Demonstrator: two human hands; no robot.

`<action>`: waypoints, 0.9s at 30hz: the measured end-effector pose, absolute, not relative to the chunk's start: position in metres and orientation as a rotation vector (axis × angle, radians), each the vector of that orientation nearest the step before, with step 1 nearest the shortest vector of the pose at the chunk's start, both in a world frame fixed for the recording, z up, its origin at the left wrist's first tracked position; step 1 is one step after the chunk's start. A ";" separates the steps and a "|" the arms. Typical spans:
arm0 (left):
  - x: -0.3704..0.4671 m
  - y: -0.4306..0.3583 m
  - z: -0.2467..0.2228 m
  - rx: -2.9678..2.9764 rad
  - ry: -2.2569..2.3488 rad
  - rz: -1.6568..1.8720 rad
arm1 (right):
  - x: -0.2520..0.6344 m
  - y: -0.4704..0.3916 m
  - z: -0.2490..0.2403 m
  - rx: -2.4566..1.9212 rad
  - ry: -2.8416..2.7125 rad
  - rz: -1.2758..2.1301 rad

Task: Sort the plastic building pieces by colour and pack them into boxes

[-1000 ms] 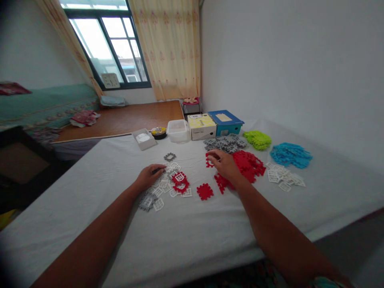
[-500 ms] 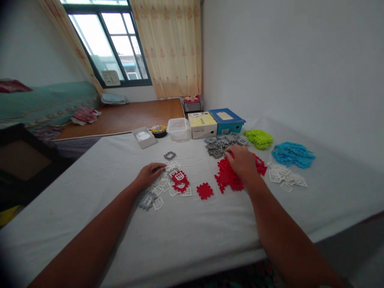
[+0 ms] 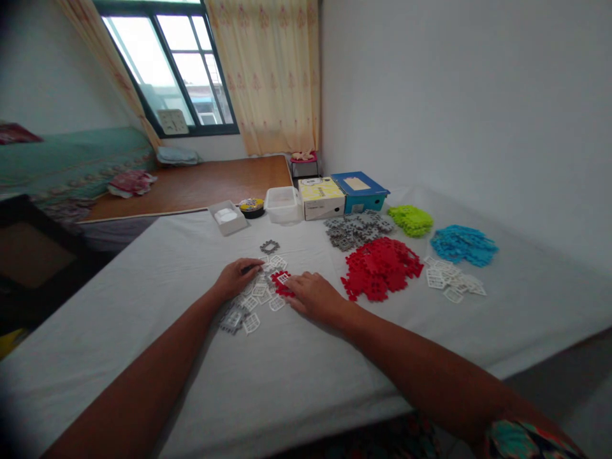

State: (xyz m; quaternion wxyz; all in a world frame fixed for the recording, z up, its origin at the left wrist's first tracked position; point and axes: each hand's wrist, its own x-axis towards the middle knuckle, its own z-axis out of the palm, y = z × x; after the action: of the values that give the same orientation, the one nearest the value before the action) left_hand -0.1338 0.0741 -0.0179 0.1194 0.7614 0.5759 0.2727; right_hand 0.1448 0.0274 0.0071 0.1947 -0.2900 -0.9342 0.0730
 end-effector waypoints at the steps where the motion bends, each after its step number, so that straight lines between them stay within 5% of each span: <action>1: -0.134 0.075 -0.019 2.229 1.682 0.794 | 0.145 0.027 0.008 -0.807 -2.601 0.197; 12: -0.137 0.075 -0.019 2.235 1.682 0.792 | 0.185 0.052 0.021 -1.057 -2.081 0.674; 22: -0.136 0.075 -0.019 2.212 1.699 0.783 | 0.278 0.084 0.039 -1.713 -1.908 -0.200; 27: -0.136 0.075 -0.018 2.219 1.701 0.798 | 0.261 0.080 0.032 -1.476 -1.974 -0.290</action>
State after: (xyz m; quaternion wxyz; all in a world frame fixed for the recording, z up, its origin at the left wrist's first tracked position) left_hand -0.1356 0.0750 -0.0183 0.1167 0.7580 0.5810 0.2727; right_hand 0.2608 0.0801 0.0322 0.3240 -0.5628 -0.7524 -0.1105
